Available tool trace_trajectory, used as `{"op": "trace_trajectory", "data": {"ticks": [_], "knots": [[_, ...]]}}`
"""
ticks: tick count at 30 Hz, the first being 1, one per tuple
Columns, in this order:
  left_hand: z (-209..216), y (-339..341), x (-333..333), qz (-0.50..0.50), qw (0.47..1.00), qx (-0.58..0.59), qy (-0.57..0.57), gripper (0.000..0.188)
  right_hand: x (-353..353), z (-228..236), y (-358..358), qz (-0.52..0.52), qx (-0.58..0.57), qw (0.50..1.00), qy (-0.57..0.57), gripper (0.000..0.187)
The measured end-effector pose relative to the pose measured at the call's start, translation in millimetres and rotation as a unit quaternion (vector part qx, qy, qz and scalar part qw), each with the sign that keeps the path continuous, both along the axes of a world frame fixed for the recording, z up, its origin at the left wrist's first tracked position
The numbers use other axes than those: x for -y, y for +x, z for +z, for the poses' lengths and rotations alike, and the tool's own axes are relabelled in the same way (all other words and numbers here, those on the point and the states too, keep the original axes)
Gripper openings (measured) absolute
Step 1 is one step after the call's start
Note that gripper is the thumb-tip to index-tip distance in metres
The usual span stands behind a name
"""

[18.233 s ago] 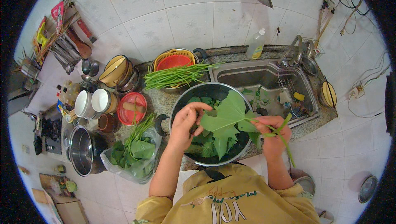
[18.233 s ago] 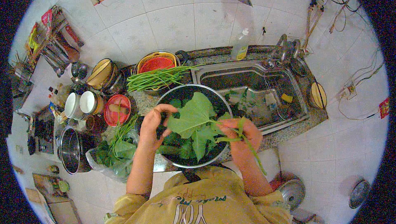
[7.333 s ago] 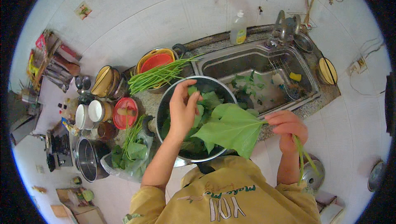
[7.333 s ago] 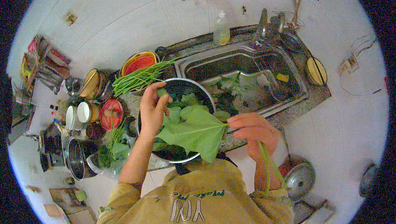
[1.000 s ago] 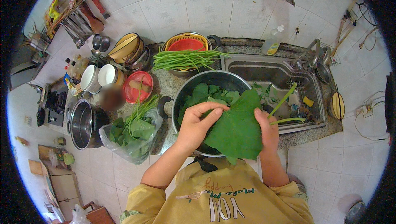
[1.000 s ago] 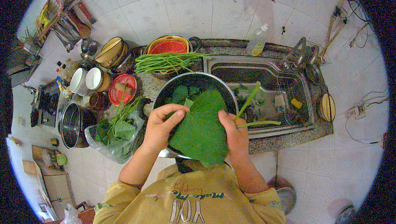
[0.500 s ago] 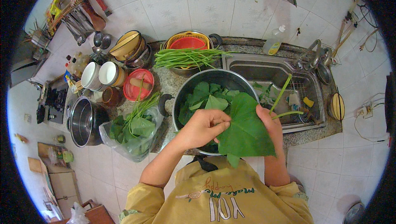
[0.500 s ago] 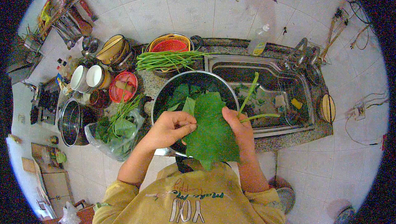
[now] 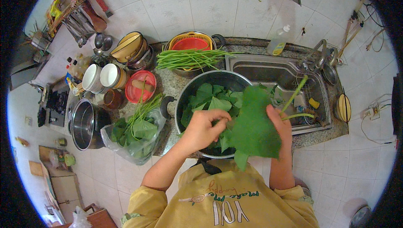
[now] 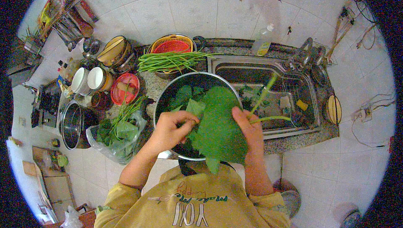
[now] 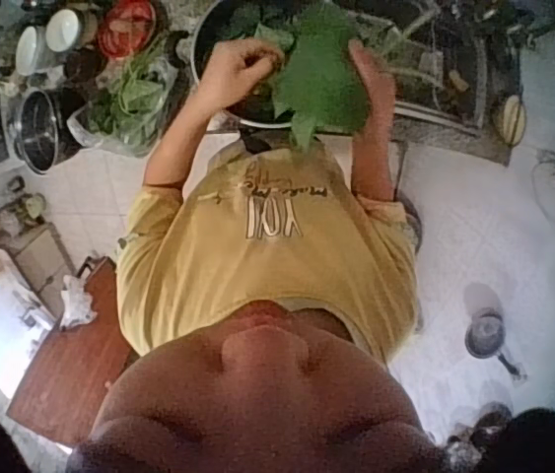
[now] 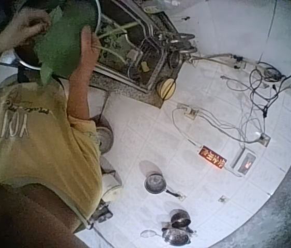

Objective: The person stands at a kitchen sink and repeatedly picks up leafy green vegetables, plucks the leaves from the stems by hand, and places the leaves into a metal bowl. The stems are discarded into the sink. The person continues this process for the duration of the clip.

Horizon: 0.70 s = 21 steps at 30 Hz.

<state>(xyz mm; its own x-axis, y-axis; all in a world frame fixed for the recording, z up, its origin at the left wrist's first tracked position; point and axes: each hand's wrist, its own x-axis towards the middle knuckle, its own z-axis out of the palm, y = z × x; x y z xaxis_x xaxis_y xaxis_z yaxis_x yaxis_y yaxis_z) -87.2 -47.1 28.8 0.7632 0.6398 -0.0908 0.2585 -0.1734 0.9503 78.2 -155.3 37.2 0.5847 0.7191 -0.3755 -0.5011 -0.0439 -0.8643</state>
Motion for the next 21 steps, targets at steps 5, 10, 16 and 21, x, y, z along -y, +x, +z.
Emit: {"op": "trace_trajectory", "data": {"ticks": [5, 10, 16, 21], "knots": [[-8.6, -4.8, -15.0, 0.122, 0.975, 0.100, -0.158, 0.008, 2.9, -2.7, 7.0, -0.054, 0.007, 0.996, 0.076, 0.020], [-31.8, -13.1, -39.7, 0.224, 0.948, 0.191, -0.121, 0.012, 2.5, -6.5, 9.9, -0.092, -0.007, 0.993, 0.070, 0.019], [-12.5, -12.6, -33.2, 0.104, 0.971, 0.143, -0.162, 0.019, -3.9, -0.3, 1.0, -0.041, -0.009, 0.998, 0.048, 0.020], [8.7, 15.9, -22.6, 0.039, 0.987, 0.150, 0.033, 0.015, -11.9, -12.1, -7.7, 0.041, 0.031, 0.998, 0.040, 0.024]]}}
